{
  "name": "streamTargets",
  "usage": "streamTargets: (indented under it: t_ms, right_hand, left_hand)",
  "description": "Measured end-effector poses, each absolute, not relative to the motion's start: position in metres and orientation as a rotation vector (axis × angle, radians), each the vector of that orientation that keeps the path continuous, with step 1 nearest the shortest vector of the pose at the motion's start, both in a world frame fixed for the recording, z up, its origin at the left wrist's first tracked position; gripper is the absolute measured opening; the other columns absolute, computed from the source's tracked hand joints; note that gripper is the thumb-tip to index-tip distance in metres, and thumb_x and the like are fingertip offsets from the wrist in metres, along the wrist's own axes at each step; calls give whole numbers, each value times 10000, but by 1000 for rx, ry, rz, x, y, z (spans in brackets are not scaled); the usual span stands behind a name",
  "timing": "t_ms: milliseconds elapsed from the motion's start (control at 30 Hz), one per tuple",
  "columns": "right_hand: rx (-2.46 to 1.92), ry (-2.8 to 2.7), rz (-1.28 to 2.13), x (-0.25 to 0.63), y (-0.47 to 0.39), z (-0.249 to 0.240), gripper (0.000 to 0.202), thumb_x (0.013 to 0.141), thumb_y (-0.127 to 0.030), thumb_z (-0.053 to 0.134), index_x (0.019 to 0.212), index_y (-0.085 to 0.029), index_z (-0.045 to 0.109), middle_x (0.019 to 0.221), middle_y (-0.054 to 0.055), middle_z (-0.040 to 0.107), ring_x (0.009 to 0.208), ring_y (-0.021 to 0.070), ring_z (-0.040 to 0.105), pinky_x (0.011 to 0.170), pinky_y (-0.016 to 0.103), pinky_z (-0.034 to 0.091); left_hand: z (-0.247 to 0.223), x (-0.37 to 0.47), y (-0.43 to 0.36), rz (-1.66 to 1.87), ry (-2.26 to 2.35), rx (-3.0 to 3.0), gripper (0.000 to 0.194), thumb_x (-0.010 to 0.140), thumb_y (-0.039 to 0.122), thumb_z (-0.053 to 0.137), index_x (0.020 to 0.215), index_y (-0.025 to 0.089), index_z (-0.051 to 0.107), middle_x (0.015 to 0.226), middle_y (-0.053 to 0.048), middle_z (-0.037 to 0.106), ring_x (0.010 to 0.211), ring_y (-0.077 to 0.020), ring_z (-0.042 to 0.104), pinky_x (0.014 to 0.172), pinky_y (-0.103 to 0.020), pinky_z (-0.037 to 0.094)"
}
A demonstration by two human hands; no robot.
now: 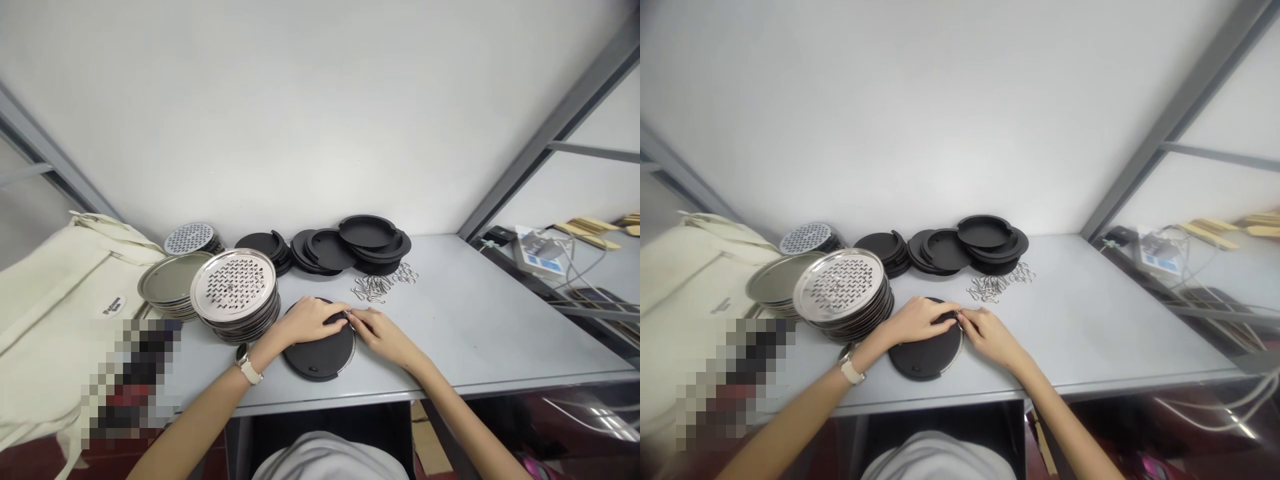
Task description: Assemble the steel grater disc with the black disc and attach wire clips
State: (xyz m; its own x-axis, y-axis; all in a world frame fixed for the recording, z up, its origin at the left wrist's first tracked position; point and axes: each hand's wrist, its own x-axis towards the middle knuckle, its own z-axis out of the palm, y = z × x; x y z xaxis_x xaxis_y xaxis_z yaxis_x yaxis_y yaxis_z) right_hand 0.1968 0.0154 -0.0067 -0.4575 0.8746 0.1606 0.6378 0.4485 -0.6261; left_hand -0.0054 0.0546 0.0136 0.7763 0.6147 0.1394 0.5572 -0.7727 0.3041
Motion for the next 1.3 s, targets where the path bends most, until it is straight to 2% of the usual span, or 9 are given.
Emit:
streamTargets:
  t_ms: [200,467,867,1300]
  right_hand:
    - [-1268,-2245,681,196,15,-7,370,1003,-310,289,746,-201,531,707,24,628,629,175,548,684,300,396]
    - [-1282,-2244,671,196,15,-8,362,1003,-310,300,770,-195,553,726,27,644,637,172,546,705,302,391]
    - [-1299,-2238,668,197,14,-7,375,1000,-308,302,818,-195,609,737,30,672,644,176,570,760,314,397]
    - [-1285,-2199,692,197,13,-6,382,993,-306,311,779,-188,604,687,22,636,608,162,545,675,281,404]
  left_hand:
    - [15,-6,53,328,897,2741,393,906,443,474,1245,252,532,943,-46,711,849,-222,671,733,-276,457]
    - [14,-5,54,316,905,2758,302,949,394,415,1185,262,551,930,-26,711,846,-214,674,700,-266,433]
    - [14,-5,55,325,888,2738,291,955,381,412,1163,256,572,909,-20,709,807,-192,672,690,-256,412]
    - [14,-3,55,311,889,2780,281,962,382,398,1141,253,572,792,2,688,720,-175,655,616,-244,365]
